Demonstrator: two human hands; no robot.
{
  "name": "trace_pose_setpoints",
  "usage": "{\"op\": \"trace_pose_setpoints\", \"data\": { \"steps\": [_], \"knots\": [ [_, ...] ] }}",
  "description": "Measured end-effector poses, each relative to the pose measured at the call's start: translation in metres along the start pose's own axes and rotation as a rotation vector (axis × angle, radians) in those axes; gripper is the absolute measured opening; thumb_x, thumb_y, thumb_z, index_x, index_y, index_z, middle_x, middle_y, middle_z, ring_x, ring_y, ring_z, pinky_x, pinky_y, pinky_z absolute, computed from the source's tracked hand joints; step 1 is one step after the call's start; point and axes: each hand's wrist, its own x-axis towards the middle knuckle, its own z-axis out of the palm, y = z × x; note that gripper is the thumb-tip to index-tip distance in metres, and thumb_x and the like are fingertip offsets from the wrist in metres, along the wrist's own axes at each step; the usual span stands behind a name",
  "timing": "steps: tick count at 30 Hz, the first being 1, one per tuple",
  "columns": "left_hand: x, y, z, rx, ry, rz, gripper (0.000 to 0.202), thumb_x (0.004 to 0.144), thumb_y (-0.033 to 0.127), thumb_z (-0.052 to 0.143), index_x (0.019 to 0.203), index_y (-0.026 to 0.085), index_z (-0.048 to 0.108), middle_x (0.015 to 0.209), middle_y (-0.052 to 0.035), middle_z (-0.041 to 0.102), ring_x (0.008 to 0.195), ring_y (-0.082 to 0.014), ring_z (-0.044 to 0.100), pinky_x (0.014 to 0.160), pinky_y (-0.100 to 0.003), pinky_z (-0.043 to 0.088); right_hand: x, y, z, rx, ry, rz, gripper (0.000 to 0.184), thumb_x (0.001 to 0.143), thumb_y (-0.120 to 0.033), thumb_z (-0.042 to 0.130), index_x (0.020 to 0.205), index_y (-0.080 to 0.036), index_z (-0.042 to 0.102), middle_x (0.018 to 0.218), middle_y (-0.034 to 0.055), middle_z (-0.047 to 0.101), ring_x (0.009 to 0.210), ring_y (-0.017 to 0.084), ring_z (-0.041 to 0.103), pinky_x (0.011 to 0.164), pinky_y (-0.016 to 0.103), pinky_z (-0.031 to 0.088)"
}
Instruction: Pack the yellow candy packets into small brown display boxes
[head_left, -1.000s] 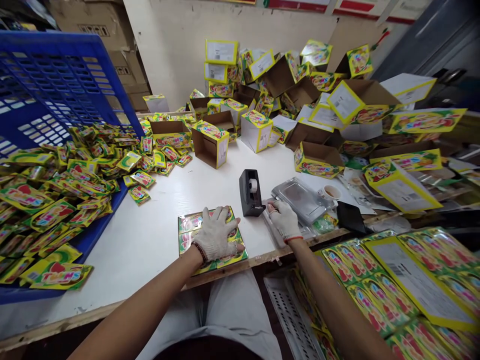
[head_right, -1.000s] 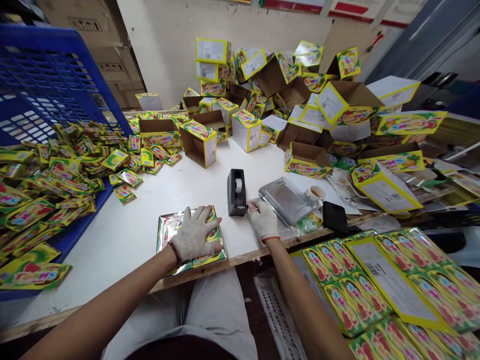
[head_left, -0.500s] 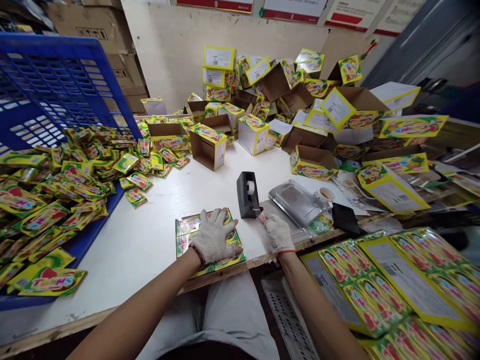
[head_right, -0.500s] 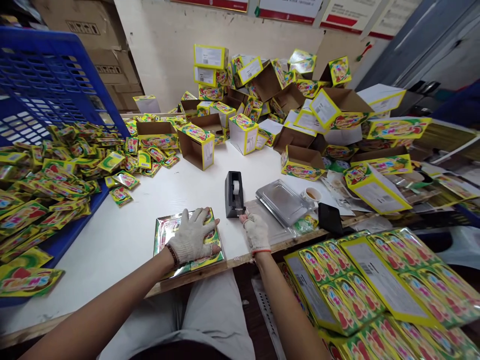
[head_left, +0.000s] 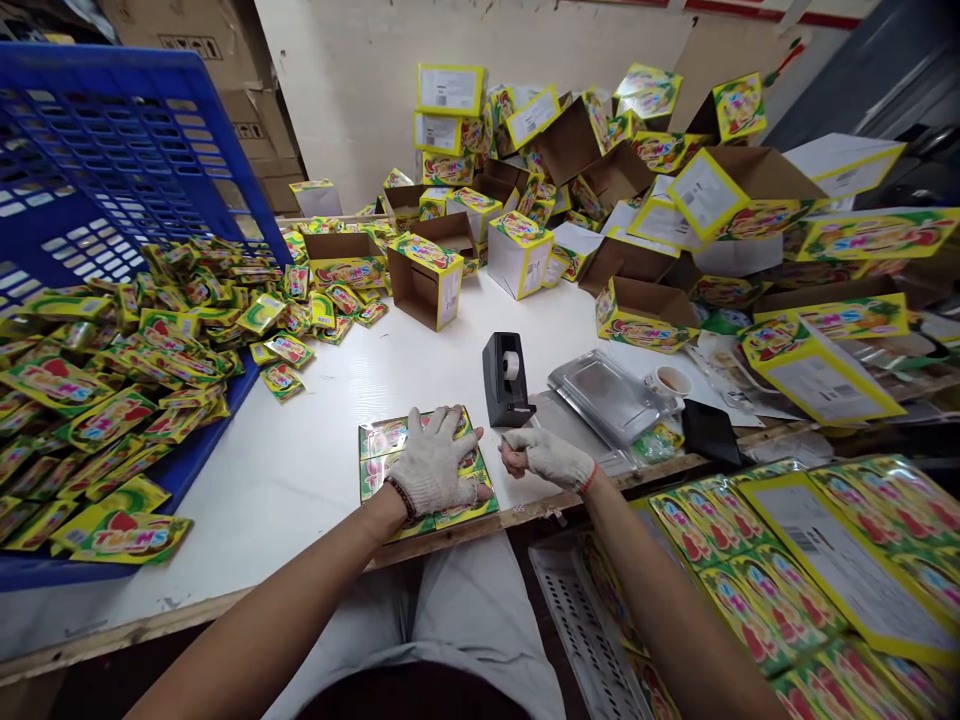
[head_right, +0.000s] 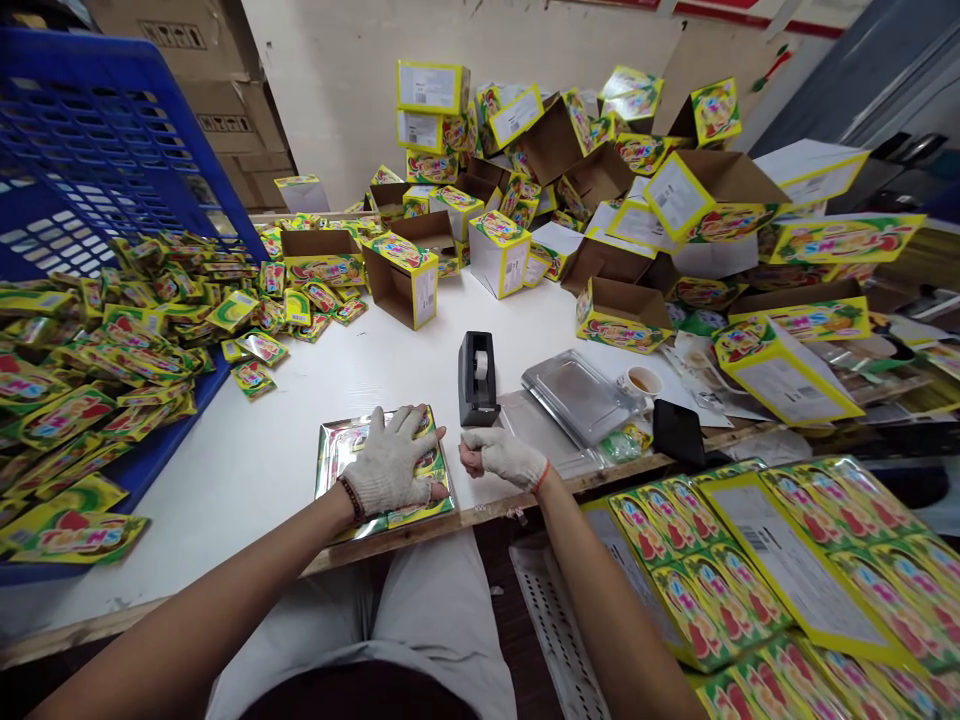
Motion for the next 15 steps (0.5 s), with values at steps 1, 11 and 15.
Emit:
{"op": "trace_pose_setpoints", "data": {
  "steps": [1,11,15],
  "knots": [
    [0.000,0.000,-0.001,0.000,-0.006,-0.002,0.085,0.077,0.078,0.057,0.145,0.026,0.052,0.155,-0.0225,0.038,0.139,-0.0448,0.034,0.109,-0.075,0.016,0.008,-0.004,-0.003,-0.024,-0.071,0.009,0.040,0.073,-0.054,0.067,0.063,-0.020,0.048,0.060,-0.0029,0.053,0.060,0.012,0.049,0.062,0.026,0.040],
    [0.000,-0.001,0.000,0.001,0.031,-0.016,0.042,0.098,0.041,0.046,0.137,0.032,0.057,0.153,-0.0153,0.043,0.139,-0.0374,0.038,0.109,-0.071,0.025,0.051,0.017,-0.004,-0.006,-0.184,0.152,0.042,0.061,-0.050,0.080,0.055,-0.018,0.054,0.050,-0.0040,0.055,0.053,0.010,0.047,0.054,0.023,0.038],
    [0.003,0.000,0.001,0.015,0.017,-0.015,0.047,0.095,0.037,0.051,0.141,0.029,0.054,0.155,-0.0174,0.040,0.140,-0.0400,0.037,0.109,-0.073,0.024,0.041,0.031,0.020,0.071,-0.035,0.232,0.042,0.065,-0.056,0.074,0.066,-0.018,0.056,0.056,-0.0018,0.062,0.051,0.012,0.055,0.050,0.023,0.043]
  ]
}}
